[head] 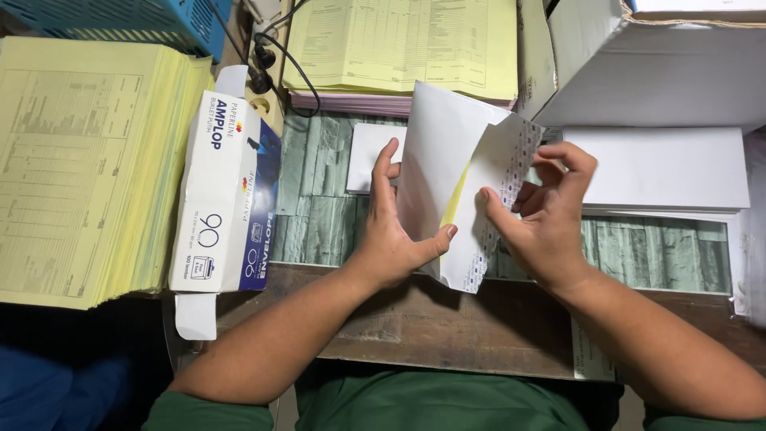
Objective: Folding paper documents and inserting them into envelopes
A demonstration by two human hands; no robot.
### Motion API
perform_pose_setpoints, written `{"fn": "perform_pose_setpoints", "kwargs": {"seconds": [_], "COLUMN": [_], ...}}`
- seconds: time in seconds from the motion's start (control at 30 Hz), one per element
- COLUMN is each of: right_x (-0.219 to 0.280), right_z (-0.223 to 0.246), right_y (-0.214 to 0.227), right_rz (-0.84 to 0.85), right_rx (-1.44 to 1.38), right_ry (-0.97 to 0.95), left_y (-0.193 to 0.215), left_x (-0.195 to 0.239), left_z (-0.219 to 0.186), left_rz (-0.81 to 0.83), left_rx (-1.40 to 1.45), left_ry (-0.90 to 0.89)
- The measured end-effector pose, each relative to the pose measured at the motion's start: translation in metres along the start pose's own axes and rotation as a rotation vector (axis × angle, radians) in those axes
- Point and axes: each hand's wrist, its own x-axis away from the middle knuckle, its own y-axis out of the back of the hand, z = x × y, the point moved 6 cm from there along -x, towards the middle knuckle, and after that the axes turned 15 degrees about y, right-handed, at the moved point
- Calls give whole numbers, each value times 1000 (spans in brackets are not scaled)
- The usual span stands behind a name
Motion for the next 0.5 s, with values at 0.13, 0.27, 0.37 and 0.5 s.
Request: {"fn": "perform_pose_setpoints", "kwargs": {"seconds": [0.13, 0.27, 0.37, 0.5], "right_x": [9, 4, 10, 21], "right_z": [-6, 7, -22, -54], "right_y": [4, -5, -8, -15], "right_rz": [3, 101, 126, 28], "right_rx": [310, 331, 193, 87], "right_ry": [357, 300, 103, -12], "left_y": [4, 6, 3, 1], "left_x": [0, 7, 8, 3], "left_z": [2, -18, -14, -10], "left_rz": [-82, -134, -149, -140], "left_rx": [-26, -79, -111, -144], "left_ry": [3, -17, -68, -96]}}
